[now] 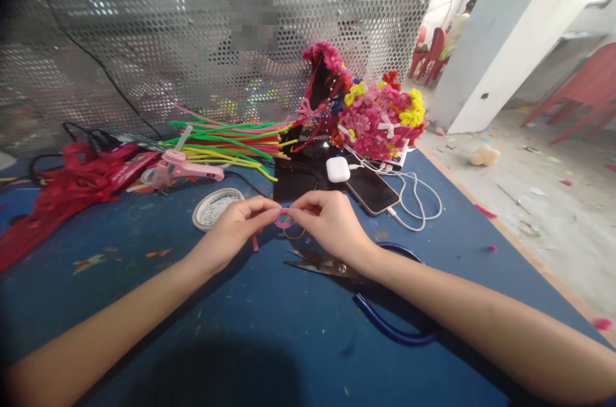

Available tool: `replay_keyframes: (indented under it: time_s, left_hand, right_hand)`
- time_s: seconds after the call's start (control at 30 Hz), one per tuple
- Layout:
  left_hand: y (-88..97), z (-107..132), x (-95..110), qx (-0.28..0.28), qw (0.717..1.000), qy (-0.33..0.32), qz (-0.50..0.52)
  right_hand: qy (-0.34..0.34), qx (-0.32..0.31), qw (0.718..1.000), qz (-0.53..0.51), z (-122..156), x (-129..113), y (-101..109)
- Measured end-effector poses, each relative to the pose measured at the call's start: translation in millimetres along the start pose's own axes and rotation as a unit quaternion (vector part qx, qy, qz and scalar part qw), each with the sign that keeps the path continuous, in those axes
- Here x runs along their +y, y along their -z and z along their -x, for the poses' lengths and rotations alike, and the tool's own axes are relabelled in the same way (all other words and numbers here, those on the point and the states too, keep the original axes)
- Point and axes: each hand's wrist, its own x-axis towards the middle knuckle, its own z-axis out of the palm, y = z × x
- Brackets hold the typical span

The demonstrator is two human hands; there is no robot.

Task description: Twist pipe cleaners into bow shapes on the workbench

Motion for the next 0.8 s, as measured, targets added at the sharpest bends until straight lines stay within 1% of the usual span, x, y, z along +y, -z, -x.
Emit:
replay_keyframes:
  time_s: [0.1,0.27,0.4,0.47,0.53,0.57,0.6,0.63,0.7,0.73,0.77,0.8]
  left_hand:
    - [-1.0,0.4,0.6,0.001,1.000,0.015,-0.008]
    - [-2.9,1.7,3.4,-0.001,0.999,0.049,0.014]
    - [-2.4,1.5,2.4,0.001,0.996,0.077,0.041]
    - [-1.3,0.0,-0.3,0.002,0.993,0.087,0.078]
    - [-0.1,-2.1,-4.0,-0.003,0.985,0.097,0.142]
    - [0.4,-3.3,-6.0,-0.007,0.979,0.100,0.179]
    - [0.9,-4.4,-7.8,-0.011,0.971,0.103,0.213]
    - [1.3,-5.5,-9.4,-0.014,0.964,0.106,0.242]
    - [2.0,-7.2,-11.8,-0.015,0.955,0.111,0.274]
    - [2.5,-7.9,-12.6,-0.011,0.953,0.116,0.280]
    - [3.0,-8.4,-13.0,-0.006,0.951,0.124,0.282]
    - [3.6,-8.7,-13.2,0.000,0.950,0.134,0.283]
  right_hand:
    - [-0.003,-0.007,1.000,0.005,-0.2,-0.5,0.9]
    - [-0.006,-0.016,1.000,0.015,0.4,-1.3,2.5]
    - [0.005,-0.031,0.999,-0.010,-2.0,-0.3,3.2]
    - [-0.012,-0.032,0.998,-0.043,-5.1,0.5,3.6]
    - [-0.063,-0.031,0.991,-0.115,-9.4,1.4,5.2]
    - [-0.100,-0.037,0.979,-0.172,-11.8,1.9,6.7]
    - [-0.143,-0.052,0.959,-0.239,-14.2,2.5,8.8]
    - [-0.185,-0.078,0.930,-0.307,-16.5,3.1,11.4]
    - [-0.252,-0.156,0.860,-0.415,-20.5,4.5,16.9]
    - [-0.274,-0.197,0.829,-0.445,-22.0,5.4,19.4]
    - [-0.286,-0.232,0.807,-0.462,-23.0,6.4,21.2]
    - [-0.292,-0.255,0.793,-0.470,-23.6,7.5,22.3]
